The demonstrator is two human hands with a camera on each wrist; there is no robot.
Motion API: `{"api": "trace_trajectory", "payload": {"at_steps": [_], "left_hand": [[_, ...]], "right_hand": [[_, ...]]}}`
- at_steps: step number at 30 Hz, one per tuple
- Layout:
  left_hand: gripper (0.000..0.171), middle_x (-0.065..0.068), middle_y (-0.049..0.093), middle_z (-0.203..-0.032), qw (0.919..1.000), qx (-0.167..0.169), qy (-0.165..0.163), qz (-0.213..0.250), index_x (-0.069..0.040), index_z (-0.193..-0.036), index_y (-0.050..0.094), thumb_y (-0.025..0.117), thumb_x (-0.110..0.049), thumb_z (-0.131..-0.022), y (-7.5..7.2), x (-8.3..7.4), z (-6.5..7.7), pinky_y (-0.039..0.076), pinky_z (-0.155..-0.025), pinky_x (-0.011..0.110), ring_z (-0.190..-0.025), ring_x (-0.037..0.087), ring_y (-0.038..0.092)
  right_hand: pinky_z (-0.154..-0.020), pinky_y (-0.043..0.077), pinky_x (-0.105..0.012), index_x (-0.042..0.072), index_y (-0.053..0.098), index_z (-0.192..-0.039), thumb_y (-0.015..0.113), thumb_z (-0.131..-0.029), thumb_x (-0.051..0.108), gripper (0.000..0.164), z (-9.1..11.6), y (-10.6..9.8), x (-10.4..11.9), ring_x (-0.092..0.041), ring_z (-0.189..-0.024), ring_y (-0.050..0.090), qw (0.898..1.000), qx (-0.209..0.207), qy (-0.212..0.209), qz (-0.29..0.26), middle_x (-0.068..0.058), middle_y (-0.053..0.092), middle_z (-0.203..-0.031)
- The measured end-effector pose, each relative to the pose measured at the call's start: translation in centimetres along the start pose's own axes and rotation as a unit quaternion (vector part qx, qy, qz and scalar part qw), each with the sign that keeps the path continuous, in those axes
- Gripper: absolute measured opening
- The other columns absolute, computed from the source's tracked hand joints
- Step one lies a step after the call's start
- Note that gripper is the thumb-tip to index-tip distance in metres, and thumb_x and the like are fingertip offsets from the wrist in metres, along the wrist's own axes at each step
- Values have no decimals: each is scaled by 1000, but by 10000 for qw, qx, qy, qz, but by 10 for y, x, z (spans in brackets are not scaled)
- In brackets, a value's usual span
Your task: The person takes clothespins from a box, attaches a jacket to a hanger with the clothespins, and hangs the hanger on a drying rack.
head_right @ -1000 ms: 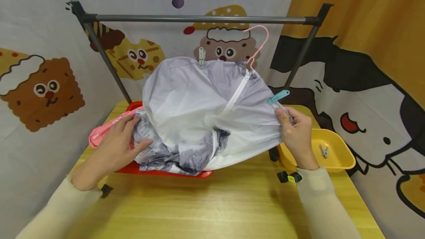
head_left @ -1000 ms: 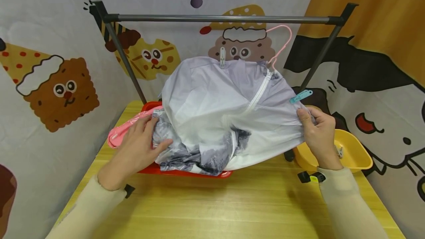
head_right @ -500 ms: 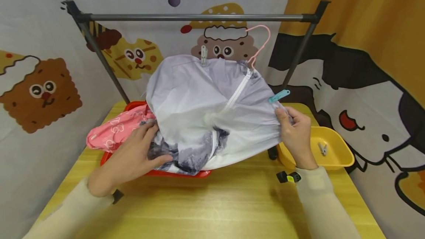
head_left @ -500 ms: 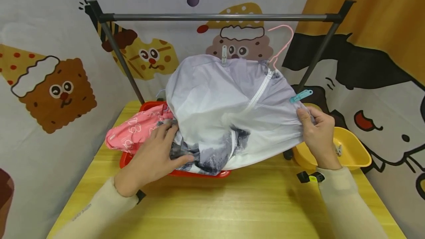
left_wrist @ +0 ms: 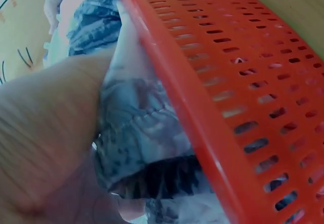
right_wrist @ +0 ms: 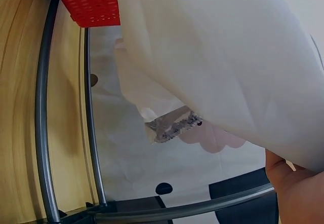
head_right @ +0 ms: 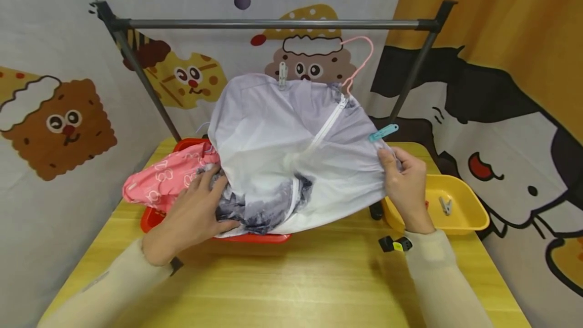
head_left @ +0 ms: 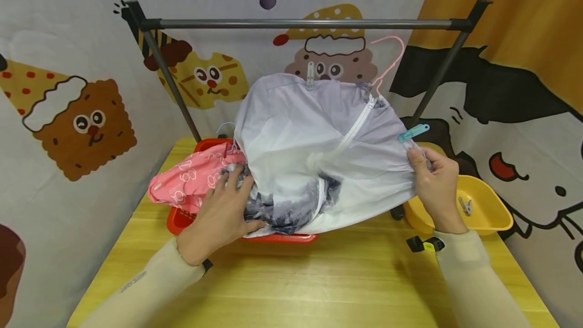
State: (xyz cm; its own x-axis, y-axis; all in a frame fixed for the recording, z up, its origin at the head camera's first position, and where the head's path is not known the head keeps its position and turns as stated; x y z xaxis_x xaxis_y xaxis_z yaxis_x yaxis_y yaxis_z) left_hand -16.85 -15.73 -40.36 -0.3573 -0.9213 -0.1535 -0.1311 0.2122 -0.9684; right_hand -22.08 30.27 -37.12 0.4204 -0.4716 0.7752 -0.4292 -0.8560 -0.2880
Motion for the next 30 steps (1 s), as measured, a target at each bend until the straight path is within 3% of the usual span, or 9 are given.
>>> {"api": "trace_trajectory", "payload": {"at_steps": [6,11,15,20,25,30], "left_hand": [[92,30,59,-161,9969,-385,455,-510,-7,-146,57,112,-38,-79,1,-3,-2,69,-89,67,-119,58,72],[71,25,67,-131,9912,-670,813,-800,-4,-132,61,109,-18,-82,0,-3,-4,67,-76,55,-93,47,69],[51,21,69,-118,9898,-735,876,-851,-5,-129,66,99,-7,-91,-3,-3,-4,67,-68,49,-86,42,67],[44,17,74,-113,9930,-756,749,-513,-9,-133,72,95,-2,-95,-10,-2,-4,69,-66,47,-84,37,70],[51,16,76,-112,9944,-806,681,19,-9,-137,76,96,1,-92,-17,0,-5,72,-78,48,-87,35,74],[48,16,77,-113,9872,-1274,849,459,-6,-135,78,92,8,-91,-27,0,-5,70,-75,48,-88,34,79]], "right_hand": [[-68,55,-12,-5,86,-120,71,-118,19,29,1,1,-2,-2,-72,67,10000,38,55,11,22,74,-87],[-68,55,-12,-5,86,-122,71,-118,18,28,1,1,-1,-2,-70,67,10000,65,16,5,22,73,-86],[-69,56,-11,-5,86,-123,70,-119,18,29,1,2,-2,-1,-71,67,10000,65,13,11,23,74,-87],[-70,56,-12,-5,86,-123,71,-119,20,30,1,1,-2,-2,-73,67,10000,27,44,2,23,75,-88],[-70,55,-12,-5,86,-122,71,-118,21,30,0,0,-2,-3,-75,67,10000,-30,65,-31,22,75,-88],[-68,53,-12,-7,86,-120,72,-117,18,29,0,-2,-3,-1,-73,66,9999,-128,60,-48,23,74,-86]]}}
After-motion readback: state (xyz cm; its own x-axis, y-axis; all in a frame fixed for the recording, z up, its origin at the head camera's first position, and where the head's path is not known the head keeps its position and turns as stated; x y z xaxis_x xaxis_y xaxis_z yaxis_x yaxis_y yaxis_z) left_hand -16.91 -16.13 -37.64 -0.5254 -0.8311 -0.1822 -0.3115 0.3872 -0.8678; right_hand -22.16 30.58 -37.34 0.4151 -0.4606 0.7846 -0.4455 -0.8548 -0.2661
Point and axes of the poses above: each hand's wrist, its own z-axis away from the middle knuckle, its own y-axis out of the palm, x = y × z, the point moved 3 cm from there along -z, towards the middle knuckle
